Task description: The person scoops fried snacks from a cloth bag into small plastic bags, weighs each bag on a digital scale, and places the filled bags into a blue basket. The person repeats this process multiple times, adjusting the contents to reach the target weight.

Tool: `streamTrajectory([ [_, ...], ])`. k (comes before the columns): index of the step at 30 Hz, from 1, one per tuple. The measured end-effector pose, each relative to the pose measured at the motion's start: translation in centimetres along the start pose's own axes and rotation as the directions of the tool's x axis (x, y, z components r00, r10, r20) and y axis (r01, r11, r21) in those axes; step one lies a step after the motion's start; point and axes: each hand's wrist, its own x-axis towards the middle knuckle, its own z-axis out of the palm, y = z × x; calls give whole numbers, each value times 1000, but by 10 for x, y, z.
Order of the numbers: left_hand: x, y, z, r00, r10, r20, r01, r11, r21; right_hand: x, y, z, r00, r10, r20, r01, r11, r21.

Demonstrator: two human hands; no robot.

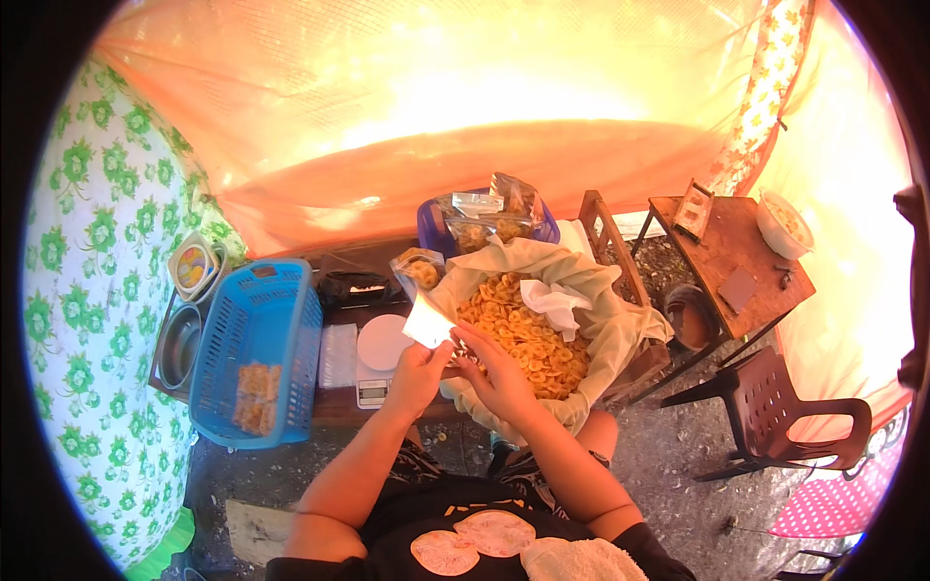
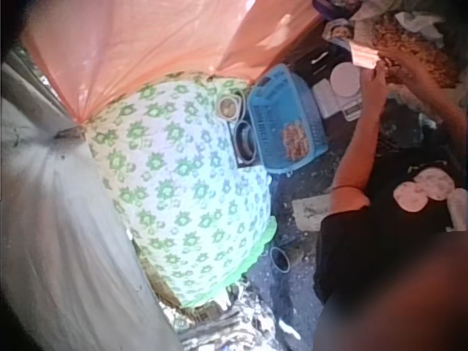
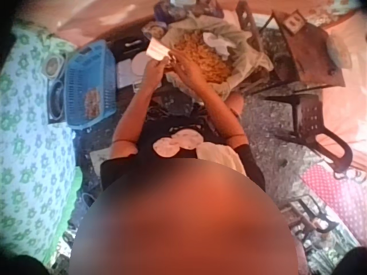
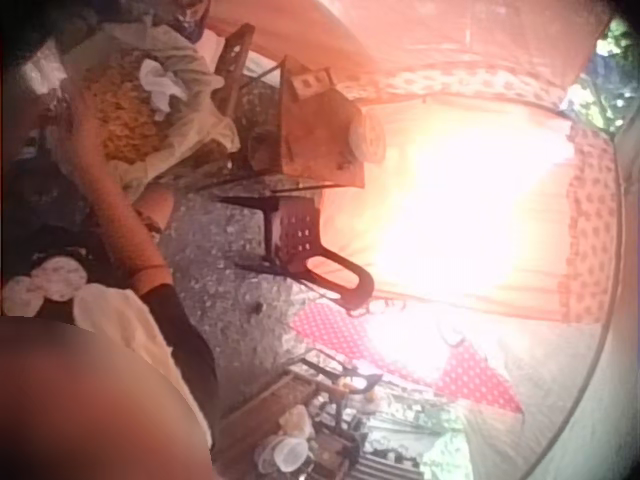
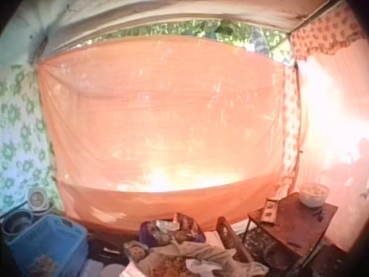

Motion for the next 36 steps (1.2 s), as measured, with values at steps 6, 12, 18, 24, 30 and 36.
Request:
streamTrajectory([
  [6, -16, 17, -18, 995, 43, -91, -23, 977, 214, 5, -8, 23, 999, -20, 36, 19, 999, 40],
  [12, -27, 21, -44, 988, 47, -145, -10, 969, 246, 11, -17, 45, 990, -63, 124, 35, 975, 219],
  [18, -39, 22, -67, 986, 3, 168, 7, 998, -61, 12, -17, 42, 984, -76, 160, 29, 961, 275],
  [24, -44, 26, -74, 964, 167, 209, -160, 986, -50, 6, -27, 40, 978, -127, 163, 69, 943, 325],
  [30, -42, 30, -66, 981, 185, 61, -190, 979, 69, 3, -41, 44, 970, 31, 242, -155, 845, 512],
  [36, -41, 33, -58, 989, 146, -20, -142, 980, 142, 5, -44, 44, 983, -34, 182, -8, 974, 225],
])
